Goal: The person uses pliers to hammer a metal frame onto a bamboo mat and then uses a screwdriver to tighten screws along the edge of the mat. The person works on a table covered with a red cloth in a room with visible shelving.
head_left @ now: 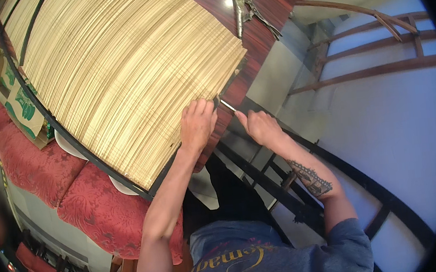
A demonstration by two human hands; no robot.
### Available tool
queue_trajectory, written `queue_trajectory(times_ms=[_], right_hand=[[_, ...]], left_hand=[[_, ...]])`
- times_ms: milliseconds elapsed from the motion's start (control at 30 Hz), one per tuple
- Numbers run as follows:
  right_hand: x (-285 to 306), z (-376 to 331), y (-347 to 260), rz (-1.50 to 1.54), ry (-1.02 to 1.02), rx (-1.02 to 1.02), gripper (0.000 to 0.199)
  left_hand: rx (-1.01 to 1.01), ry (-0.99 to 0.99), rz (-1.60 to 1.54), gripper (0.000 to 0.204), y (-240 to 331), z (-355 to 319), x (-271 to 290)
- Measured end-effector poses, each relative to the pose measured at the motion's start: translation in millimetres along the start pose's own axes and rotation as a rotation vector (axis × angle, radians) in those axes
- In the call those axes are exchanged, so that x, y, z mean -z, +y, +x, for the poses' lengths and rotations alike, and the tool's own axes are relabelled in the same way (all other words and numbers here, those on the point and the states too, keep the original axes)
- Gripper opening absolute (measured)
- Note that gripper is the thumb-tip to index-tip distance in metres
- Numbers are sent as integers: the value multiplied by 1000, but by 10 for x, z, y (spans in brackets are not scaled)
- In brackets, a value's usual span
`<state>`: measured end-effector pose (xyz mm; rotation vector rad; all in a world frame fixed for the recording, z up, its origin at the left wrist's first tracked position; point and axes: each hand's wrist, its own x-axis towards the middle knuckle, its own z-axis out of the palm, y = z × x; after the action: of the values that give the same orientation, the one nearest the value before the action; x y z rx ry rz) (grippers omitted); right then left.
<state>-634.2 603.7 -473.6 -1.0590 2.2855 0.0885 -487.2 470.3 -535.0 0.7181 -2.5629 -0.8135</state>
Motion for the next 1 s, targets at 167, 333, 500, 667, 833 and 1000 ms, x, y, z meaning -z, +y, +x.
queue_trajectory(times_ms=[167,333,500,667,833,1000], right_hand=[[348,43,-187,-109,-158,-50,68],[482,27,-396,-194,-140,-19,61],[556,50,-499,-278,-176,-23,57],[491,171,-383,-220,-194,-74,64],[406,182,27,-112,-230,48,75],[-140,306,516,170,-194,186,75]], left_hand=[[12,41,-46,24,3,16,-6],[31,50,-91,24,-31,-3,41],[50,21,-122,24,-28,28,12],[52,13,-127,24,-14,47,30],[76,4,-82,24,14,25,28],[31,34,-43,25,-21,9,-12]])
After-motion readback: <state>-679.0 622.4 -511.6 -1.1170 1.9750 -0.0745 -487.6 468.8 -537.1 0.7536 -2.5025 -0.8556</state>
